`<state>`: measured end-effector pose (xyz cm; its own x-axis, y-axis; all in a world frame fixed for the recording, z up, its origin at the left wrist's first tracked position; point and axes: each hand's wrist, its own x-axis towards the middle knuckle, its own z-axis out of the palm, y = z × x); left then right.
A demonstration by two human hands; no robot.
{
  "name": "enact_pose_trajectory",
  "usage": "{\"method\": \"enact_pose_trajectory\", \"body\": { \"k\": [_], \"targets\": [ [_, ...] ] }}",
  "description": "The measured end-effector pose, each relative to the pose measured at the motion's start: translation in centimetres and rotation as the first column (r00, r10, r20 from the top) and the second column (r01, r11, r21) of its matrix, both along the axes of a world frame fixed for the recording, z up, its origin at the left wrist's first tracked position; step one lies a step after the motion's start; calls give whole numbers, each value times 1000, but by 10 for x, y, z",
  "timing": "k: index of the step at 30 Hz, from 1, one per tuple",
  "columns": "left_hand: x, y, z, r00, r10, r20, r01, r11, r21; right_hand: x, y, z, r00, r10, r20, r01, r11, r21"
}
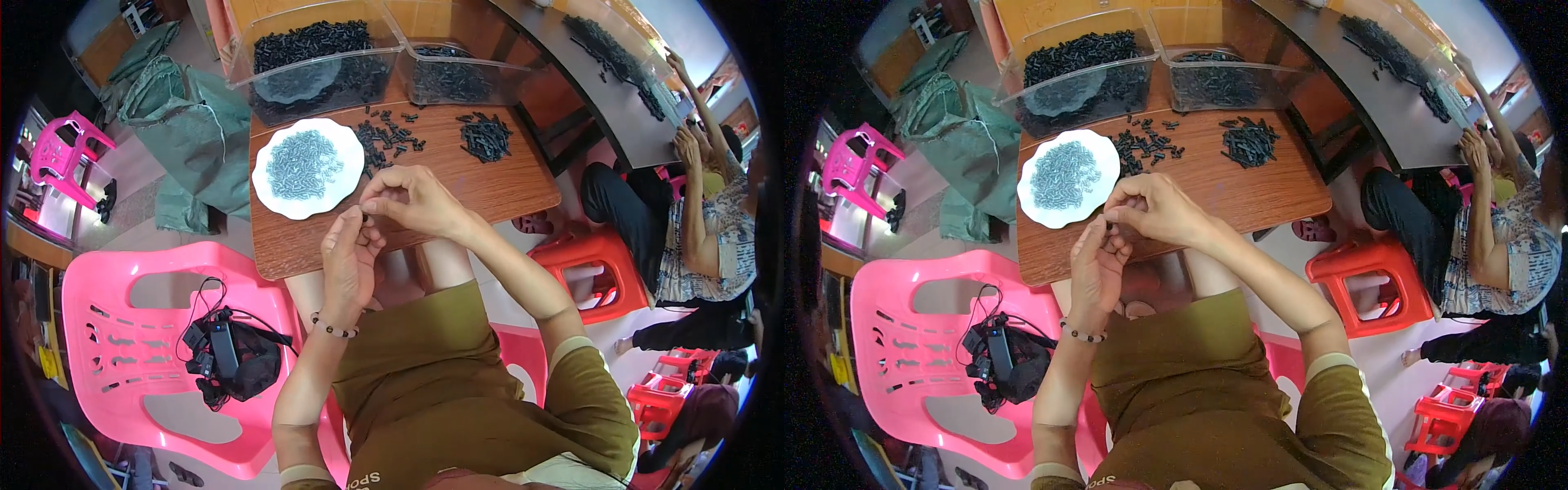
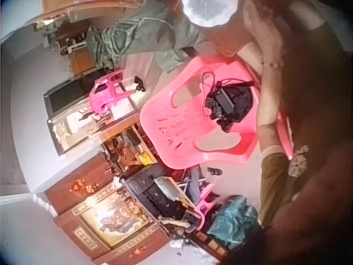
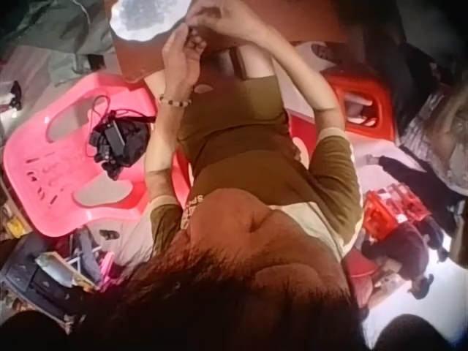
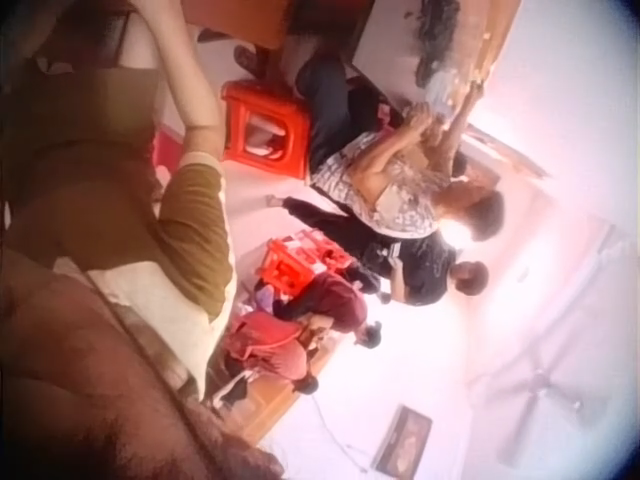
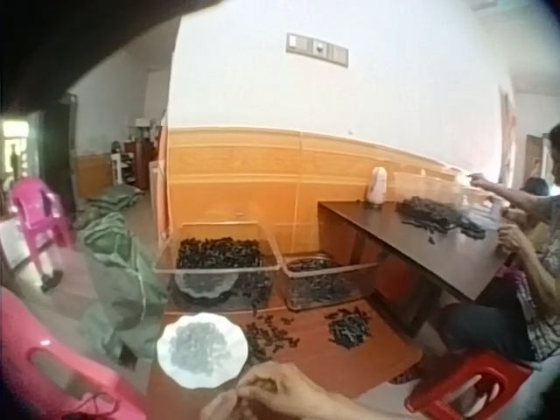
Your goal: The person assembles small components by hand by inserting tiny beads into black plastic parts.
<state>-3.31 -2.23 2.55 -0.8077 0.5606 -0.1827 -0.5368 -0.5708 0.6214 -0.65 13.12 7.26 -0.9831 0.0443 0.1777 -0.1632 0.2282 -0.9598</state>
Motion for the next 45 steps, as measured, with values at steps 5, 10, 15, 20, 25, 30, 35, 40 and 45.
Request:
{"method": "enact_pose_trajectory", "body": {
  "k": [5, 10, 15, 20, 25, 30, 35, 40, 45],
  "targets": [
    [7, 5, -7, 957, -167, 236, 126, 976, 180, 24, 8, 8, 980, -137, -142, 168, 956, 240],
    [15, 10, -12, 907, -254, 335, 177, 954, 242, 46, 16, 6, 940, -106, -324, 239, 883, 404],
    [21, 13, -17, 889, -288, 355, 213, 948, 237, 58, 15, -3, 919, -113, -377, 290, 842, 454],
    [24, 14, -21, 886, -295, 359, 240, 952, 190, 61, 13, -9, 892, -129, -433, 336, 830, 445],
    [26, 15, -17, 898, -278, 341, 232, 958, 171, 59, 15, -6, 892, -124, -434, 327, 841, 430],
    [24, 14, -13, 950, -258, 174, 246, 965, 90, 56, 19, -2, 917, -144, -373, 300, 864, 404],
    [22, 14, -18, 956, -261, -133, 271, 961, 55, 53, 21, 0, 931, -162, -328, 280, 892, 354],
    [24, 16, -15, 956, -259, -138, 270, 961, 60, 55, 22, 1, 962, -133, -238, 212, 913, 348],
    [21, 15, -21, 968, -252, -8, 252, 965, 68, 58, 19, 2, 961, -150, -231, 226, 909, 349]
  ]
}}
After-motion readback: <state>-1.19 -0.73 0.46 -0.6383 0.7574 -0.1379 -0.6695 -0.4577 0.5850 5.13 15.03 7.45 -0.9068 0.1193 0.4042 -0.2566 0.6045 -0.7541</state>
